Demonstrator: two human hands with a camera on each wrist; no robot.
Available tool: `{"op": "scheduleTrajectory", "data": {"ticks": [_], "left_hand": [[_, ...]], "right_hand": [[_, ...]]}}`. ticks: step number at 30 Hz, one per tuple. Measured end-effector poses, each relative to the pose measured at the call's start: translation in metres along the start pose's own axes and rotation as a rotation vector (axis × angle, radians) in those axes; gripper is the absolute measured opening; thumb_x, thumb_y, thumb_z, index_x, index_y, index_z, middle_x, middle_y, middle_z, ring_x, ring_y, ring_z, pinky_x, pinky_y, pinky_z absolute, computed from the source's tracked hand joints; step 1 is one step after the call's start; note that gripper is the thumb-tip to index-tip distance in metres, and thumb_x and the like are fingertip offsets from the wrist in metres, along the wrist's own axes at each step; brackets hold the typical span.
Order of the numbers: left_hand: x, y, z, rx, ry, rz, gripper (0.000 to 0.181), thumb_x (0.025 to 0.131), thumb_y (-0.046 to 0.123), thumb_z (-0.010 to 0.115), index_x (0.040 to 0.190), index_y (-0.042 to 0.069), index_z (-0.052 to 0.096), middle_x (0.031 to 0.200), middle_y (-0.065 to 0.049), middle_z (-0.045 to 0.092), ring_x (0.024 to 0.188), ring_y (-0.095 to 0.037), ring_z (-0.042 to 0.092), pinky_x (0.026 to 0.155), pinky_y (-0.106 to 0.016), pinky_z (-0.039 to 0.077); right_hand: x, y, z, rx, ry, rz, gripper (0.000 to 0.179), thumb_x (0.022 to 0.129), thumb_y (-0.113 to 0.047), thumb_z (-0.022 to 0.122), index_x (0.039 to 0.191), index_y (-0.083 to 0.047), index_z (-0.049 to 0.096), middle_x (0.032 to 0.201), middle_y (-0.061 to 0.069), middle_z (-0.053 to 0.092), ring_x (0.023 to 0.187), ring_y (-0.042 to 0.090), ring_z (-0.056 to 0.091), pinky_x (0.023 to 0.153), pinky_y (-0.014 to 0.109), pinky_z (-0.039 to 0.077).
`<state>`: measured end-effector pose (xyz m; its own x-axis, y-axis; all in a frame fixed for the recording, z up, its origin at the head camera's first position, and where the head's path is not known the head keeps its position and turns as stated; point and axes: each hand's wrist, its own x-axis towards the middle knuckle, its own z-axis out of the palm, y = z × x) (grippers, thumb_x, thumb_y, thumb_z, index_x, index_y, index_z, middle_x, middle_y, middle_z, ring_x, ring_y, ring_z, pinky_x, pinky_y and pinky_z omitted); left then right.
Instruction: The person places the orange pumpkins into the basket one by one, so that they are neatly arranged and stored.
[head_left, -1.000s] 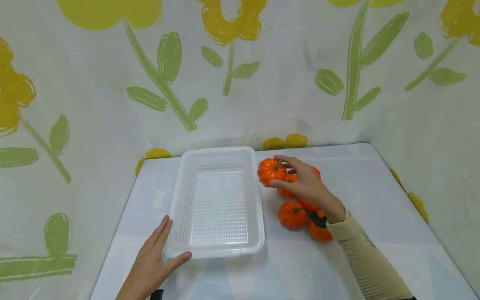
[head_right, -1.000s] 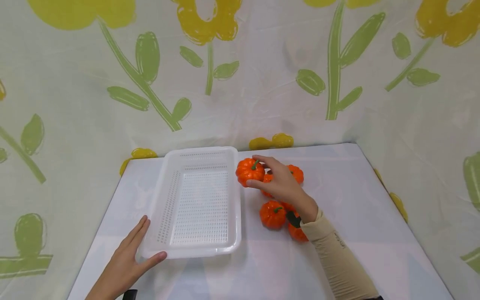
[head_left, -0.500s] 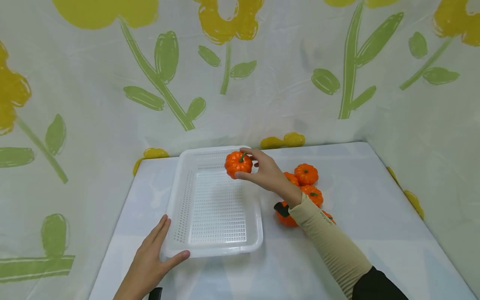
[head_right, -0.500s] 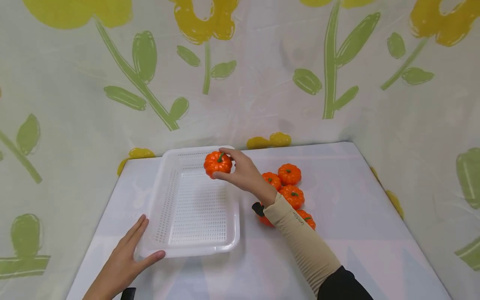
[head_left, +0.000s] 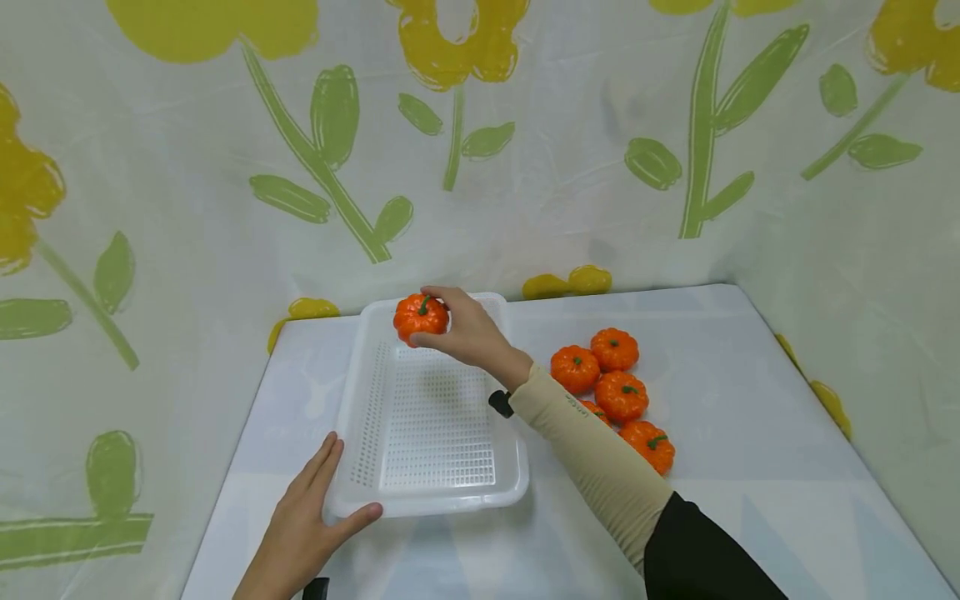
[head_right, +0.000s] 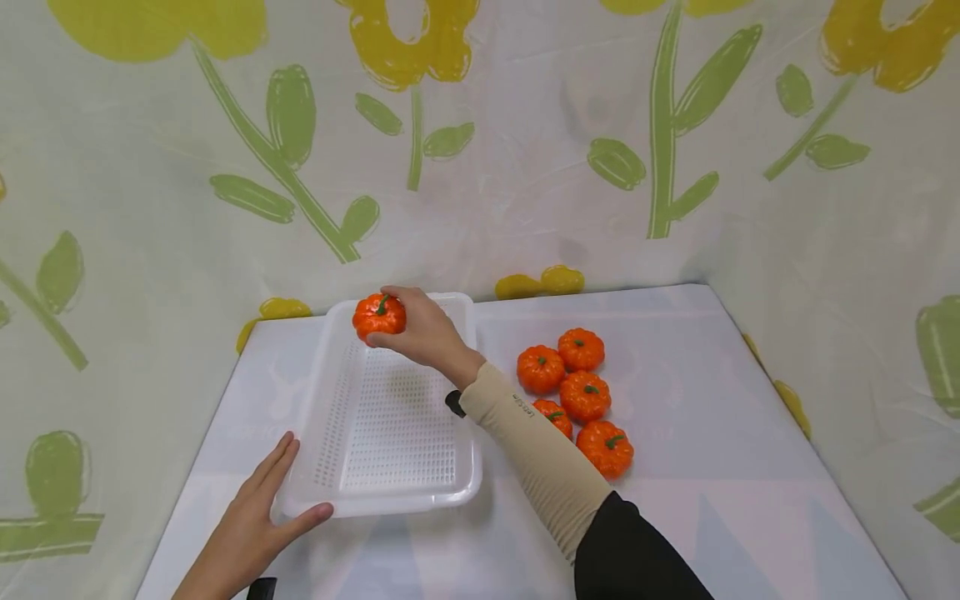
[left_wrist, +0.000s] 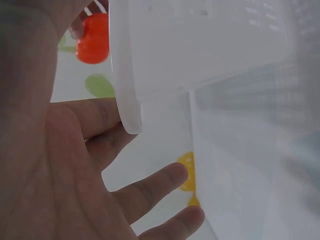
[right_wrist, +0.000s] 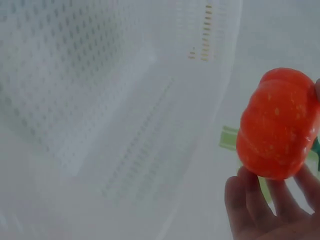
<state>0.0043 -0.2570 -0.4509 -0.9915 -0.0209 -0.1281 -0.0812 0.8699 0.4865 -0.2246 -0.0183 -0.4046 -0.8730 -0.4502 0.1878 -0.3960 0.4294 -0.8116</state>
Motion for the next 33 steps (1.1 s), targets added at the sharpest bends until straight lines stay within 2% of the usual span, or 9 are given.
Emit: {"op": "scheduleTrajectory", "data": {"ticks": [2, 8, 18, 25, 33], "left_hand": [[0.001, 0.001, 0.0, 0.0, -0.002, -0.001, 0.118, 0.079, 0.075, 0.068, 0.162, 0.007, 0.02, 0.169, -0.013, 0.015, 0.146, -0.048, 0.026, 0.107, -0.073, 0.032], [0.002, 0.002, 0.0, 0.0, 0.022, 0.031, 0.117, 0.079, 0.074, 0.07, 0.161, 0.005, 0.023, 0.168, -0.013, 0.018, 0.146, -0.047, 0.028, 0.106, -0.071, 0.035], [0.0, 0.001, 0.0, -0.036, -0.014, -0.037, 0.12, 0.077, 0.076, 0.069, 0.162, 0.008, 0.019, 0.168, -0.014, 0.015, 0.146, -0.048, 0.026, 0.106, -0.074, 0.032], [0.0, 0.001, 0.001, -0.057, -0.045, -0.075, 0.123, 0.075, 0.08, 0.067, 0.163, 0.011, 0.016, 0.169, -0.011, 0.011, 0.146, -0.048, 0.024, 0.106, -0.074, 0.031], [0.003, 0.0, 0.002, -0.056, -0.025, -0.057, 0.121, 0.076, 0.079, 0.067, 0.163, 0.011, 0.017, 0.169, -0.011, 0.012, 0.145, -0.048, 0.026, 0.105, -0.075, 0.032]], "right_hand": [[0.004, 0.002, 0.01, 0.0, -0.009, 0.03, 0.073, 0.086, -0.031, 0.082, 0.148, -0.012, 0.049, 0.144, 0.003, 0.052, 0.123, 0.02, 0.054, 0.102, 0.032, 0.05], [0.011, 0.016, 0.038, -0.051, -0.038, 0.123, 0.074, 0.085, -0.034, 0.082, 0.148, -0.013, 0.049, 0.142, 0.004, 0.053, 0.121, 0.021, 0.055, 0.101, 0.033, 0.05], [0.023, 0.034, 0.082, -0.205, -0.123, 0.187, 0.075, 0.087, -0.041, 0.08, 0.151, -0.015, 0.047, 0.144, 0.006, 0.052, 0.123, 0.021, 0.056, 0.1, 0.038, 0.052], [0.021, 0.044, 0.094, -0.373, -0.195, 0.202, 0.071, 0.089, -0.045, 0.075, 0.15, -0.019, 0.048, 0.143, 0.004, 0.055, 0.122, 0.021, 0.057, 0.099, 0.039, 0.052], [0.024, 0.048, 0.093, -0.36, -0.186, 0.192, 0.078, 0.087, -0.046, 0.077, 0.153, -0.019, 0.044, 0.148, 0.006, 0.05, 0.126, 0.023, 0.056, 0.102, 0.04, 0.051]]}}
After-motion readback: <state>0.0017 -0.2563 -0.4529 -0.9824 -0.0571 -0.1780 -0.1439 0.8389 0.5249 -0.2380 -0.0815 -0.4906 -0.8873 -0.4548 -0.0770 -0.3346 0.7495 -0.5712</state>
